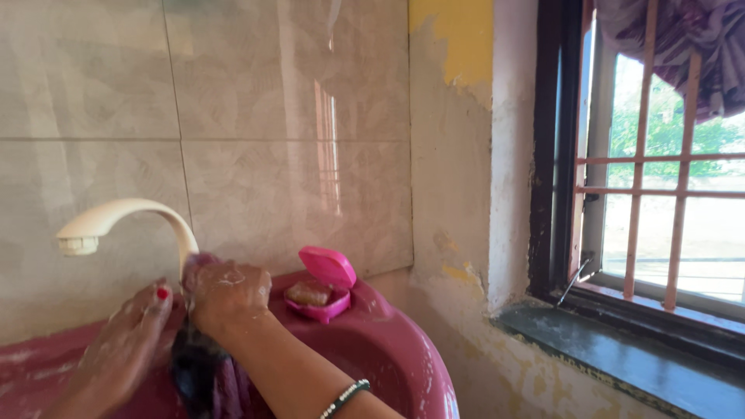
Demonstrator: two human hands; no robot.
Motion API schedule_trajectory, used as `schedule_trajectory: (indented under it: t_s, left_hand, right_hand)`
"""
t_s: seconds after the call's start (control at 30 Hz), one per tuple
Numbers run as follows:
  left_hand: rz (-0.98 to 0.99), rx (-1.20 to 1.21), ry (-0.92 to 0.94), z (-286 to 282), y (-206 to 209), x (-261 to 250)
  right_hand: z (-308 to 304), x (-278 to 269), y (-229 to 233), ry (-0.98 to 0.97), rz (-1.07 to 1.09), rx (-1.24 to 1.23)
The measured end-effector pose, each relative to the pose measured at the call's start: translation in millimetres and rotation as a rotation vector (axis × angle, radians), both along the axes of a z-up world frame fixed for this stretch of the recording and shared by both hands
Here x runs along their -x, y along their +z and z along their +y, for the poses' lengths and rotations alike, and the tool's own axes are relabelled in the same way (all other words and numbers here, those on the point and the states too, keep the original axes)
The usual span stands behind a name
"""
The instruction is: The person washes a dark garment by hand in a pink bathroom sink. They wet the fabric, apply soap from a pink soap dish, lather and scrub the cloth, then rinse it under running water from the faucet. The garment remains in the sink throughout the clip.
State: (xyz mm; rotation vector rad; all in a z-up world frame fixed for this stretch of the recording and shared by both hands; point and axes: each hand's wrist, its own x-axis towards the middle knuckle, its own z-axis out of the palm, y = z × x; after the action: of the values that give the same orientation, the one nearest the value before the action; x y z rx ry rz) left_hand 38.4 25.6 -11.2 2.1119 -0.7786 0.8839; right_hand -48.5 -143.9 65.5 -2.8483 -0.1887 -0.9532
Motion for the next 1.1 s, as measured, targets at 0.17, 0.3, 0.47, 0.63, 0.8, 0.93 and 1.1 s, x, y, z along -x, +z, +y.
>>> schedule_trajectory:
  t_s: [0.17, 0.3, 0.47, 0.63, 0.8, 0.93, 1.1]
  left_hand:
    - [0.001, 0.182, -0.049, -10, 21, 23]
    - [-0.078, 0.27, 0.091, -15, 46, 65]
    - [-0.087, 0.355, 0.046, -19, 59, 93]
    - [-0.27, 0.333, 0.055, -15, 54, 86]
    - [-0.487, 0.303, 0.173, -10, 62, 113]
    - [-0.499, 0.519, 0.265, -9, 70, 129]
    - [-0.489, 0.531, 0.228, 0, 67, 111]
  right_hand:
    - [7, -62, 1, 0.389, -0.305, -0.436]
    - [25, -103, 5, 0.408, -0.901, 0.208]
    - [42, -97, 13, 0.603, -0.276, -0.848]
    - [46, -66, 31, 0.73, -0.573, -0.365]
    - [62, -52, 35, 0.493, -0.378, -0.421]
    - [47, -76, 48, 0.558, -0.035, -0.968]
    - [50, -74, 31, 0.436, -0.62, -0.123]
